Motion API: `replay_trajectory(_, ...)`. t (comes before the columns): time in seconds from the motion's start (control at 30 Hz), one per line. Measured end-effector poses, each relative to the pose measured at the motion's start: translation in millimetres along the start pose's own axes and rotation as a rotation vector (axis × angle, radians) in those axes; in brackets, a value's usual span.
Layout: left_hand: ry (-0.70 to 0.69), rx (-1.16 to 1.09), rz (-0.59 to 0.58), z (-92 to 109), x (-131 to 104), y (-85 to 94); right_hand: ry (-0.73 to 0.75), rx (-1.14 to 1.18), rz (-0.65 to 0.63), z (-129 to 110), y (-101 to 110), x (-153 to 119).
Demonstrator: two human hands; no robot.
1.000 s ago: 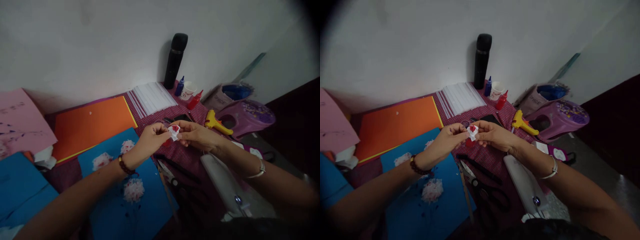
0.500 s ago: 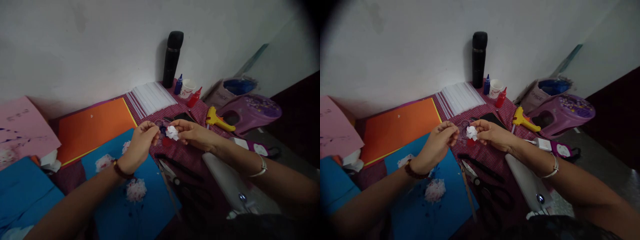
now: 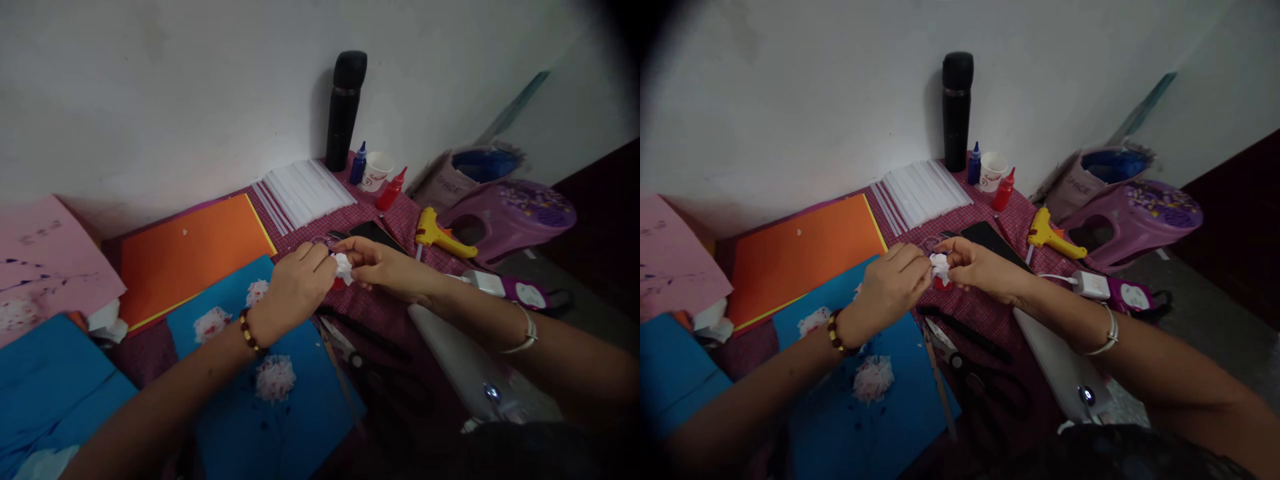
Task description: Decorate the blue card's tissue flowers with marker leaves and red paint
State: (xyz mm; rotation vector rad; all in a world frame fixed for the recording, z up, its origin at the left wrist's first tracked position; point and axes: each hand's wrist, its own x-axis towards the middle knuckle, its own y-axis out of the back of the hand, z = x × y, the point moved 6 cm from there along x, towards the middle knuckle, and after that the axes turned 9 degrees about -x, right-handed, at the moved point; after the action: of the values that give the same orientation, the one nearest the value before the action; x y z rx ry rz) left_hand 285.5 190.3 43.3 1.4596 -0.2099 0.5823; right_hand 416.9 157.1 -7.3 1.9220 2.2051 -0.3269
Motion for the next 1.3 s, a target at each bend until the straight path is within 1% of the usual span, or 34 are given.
replay_trajectory(0.13,0.025,-0.086,0.044,-4,-4,-1.6,0.006,-0.046,-0.011,0,-1,-1)
replay_trajectory(0.33,0.033,-0.140,0.031,0,-4,0.4,0.033,-0.059,-0.053,-3,-5,2)
replay_trajectory(0.4,0.099,-0.195,0.018,-2,0,0.0,0.070,-0.077,-0.061,-5,-5,3)
replay_trajectory(0.5,0.245,-0.279,0.009,-9,4,-1.3,0.106,-0.119,-0.066,-7,-5,4)
replay_trajectory(0.53,0.268,-0.285,0.011,-10,4,-1.4,0.108,-0.133,-0.067,-7,-5,4)
replay_trajectory(0.6,0.250,-0.260,0.014,-9,5,-1.1,0.111,-0.151,-0.062,-7,-5,4)
replay_trajectory(0.7,0.170,-0.179,0.006,-4,3,0.2,0.111,-0.170,-0.062,-8,-7,4)
replay_trajectory(0.83,0.127,-0.074,0.002,2,3,5.3,0.112,-0.216,-0.056,-10,-10,4)
replay_trajectory(0.93,0.065,-0.052,-0.055,6,4,4.9,0.114,-0.274,-0.037,-10,-9,4)
replay_trajectory(1.0,0.060,-0.089,-0.075,5,4,2.8,0.126,-0.320,-0.034,-10,-8,3)
replay_trajectory(1.07,0.146,-0.192,-0.048,-3,3,0.8,0.157,-0.393,-0.023,-11,-7,2)
replay_trajectory(1.2,0.461,-0.539,0.019,-25,-2,-7.2,0.223,-0.609,0.052,-19,-4,-2)
replay_trajectory(1.3,0.737,-0.826,-0.027,-36,-6,-17.2,0.229,-0.846,0.142,-25,-1,-3)
